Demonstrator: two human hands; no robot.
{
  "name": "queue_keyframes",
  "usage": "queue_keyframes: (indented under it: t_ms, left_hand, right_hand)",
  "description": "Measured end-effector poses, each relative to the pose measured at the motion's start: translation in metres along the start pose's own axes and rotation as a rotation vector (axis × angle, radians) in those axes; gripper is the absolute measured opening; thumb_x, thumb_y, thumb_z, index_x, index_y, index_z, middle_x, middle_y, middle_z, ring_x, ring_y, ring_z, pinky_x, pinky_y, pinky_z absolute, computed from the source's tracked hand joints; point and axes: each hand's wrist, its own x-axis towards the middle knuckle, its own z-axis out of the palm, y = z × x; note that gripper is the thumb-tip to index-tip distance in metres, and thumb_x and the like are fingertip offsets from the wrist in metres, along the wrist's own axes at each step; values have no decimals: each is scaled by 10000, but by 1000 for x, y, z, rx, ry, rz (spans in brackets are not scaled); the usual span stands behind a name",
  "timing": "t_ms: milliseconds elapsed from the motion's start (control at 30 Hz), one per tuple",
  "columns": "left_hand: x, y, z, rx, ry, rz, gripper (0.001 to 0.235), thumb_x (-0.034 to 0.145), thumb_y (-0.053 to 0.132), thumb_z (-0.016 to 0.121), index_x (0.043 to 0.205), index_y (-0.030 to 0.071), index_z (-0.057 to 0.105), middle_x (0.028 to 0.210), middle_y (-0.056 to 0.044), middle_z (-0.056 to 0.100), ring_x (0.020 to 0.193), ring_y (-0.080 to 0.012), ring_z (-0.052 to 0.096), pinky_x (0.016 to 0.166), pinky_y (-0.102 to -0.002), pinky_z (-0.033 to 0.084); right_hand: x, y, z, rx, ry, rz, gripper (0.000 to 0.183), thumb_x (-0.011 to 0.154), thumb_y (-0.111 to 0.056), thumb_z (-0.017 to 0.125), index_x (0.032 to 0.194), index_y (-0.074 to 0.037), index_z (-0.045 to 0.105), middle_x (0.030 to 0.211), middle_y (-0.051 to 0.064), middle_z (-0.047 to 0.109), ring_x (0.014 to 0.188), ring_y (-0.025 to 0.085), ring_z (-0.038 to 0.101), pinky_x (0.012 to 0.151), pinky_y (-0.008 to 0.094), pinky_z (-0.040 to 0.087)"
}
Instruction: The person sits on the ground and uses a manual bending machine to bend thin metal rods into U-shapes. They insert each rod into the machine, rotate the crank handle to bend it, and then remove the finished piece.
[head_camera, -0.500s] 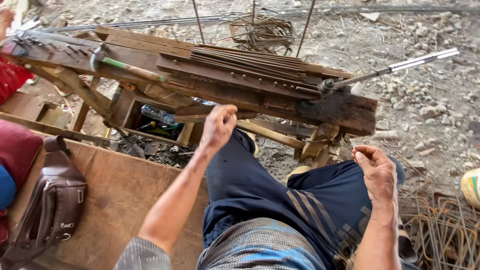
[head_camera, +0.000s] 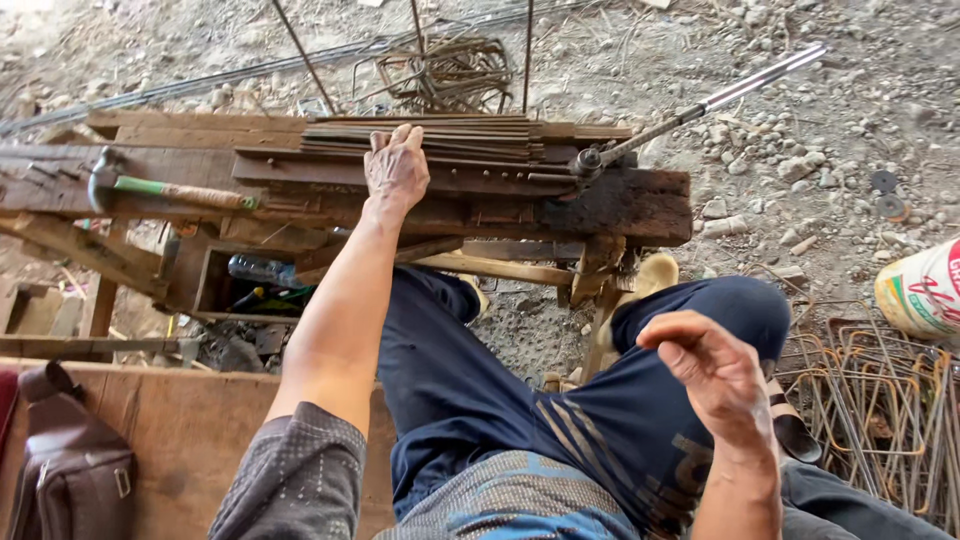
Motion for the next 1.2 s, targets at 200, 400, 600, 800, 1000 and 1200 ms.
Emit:
queue_keyframes:
  t_ms: [200, 400, 600, 800, 1000, 1200]
  left_hand:
    - [31, -21, 30, 88, 83, -53, 237, 936, 291, 623, 1134, 193, 709, 1253, -34, 607, 1167, -345, 493, 835, -473, 511]
    - [31, -14, 7, 35, 138, -14, 113, 835, 219, 733, 944, 204, 705, 1094, -34, 627, 1118, -333, 529, 863, -465, 460]
    - [27, -11, -2, -64, 110, 32, 51, 899, 164, 720, 907, 212, 704, 1061, -32, 618, 1119, -302, 528, 903, -480, 424]
    - [23, -23, -2, -136, 127, 273, 42, 931, 231, 696, 953, 216, 665, 978, -12, 608, 1065, -276, 570, 929, -459, 389]
    - [11, 1, -23, -299, 249, 509, 88, 1001, 103, 599, 1067, 131, 649, 923, -80, 549, 913, -317, 630, 805, -428, 496]
    - [-8, 33, -19, -263, 316, 634, 48, 965, 162, 600, 977, 165, 646, 902, -36, 567, 885, -257, 613, 782, -370, 465]
  right_hand:
    - [-6, 51, 4, 29, 200, 25, 117, 894, 8, 656, 980, 61, 716, 822, 168, 710, 801, 184, 697, 762, 329, 585]
    - [-12, 60, 16, -25, 213, 278, 150, 898, -19, 678, 1025, 17, 748, 837, 113, 739, 808, 139, 684, 776, 287, 570]
    - [-14, 106, 27, -318, 91, 536, 179, 872, -124, 736, 1036, -119, 808, 908, 89, 778, 882, 136, 700, 800, 323, 572]
    - [0, 128, 29, -423, -36, 706, 214, 844, -146, 726, 1038, -167, 814, 962, 125, 800, 959, 224, 755, 872, 368, 596]
    - [36, 124, 14, -298, 92, 648, 203, 885, -91, 676, 1037, -120, 807, 815, 102, 781, 809, 132, 692, 784, 310, 585]
    - [105, 94, 4, -171, 274, 389, 159, 998, -42, 569, 1079, -2, 701, 850, 155, 714, 736, 175, 678, 730, 297, 592]
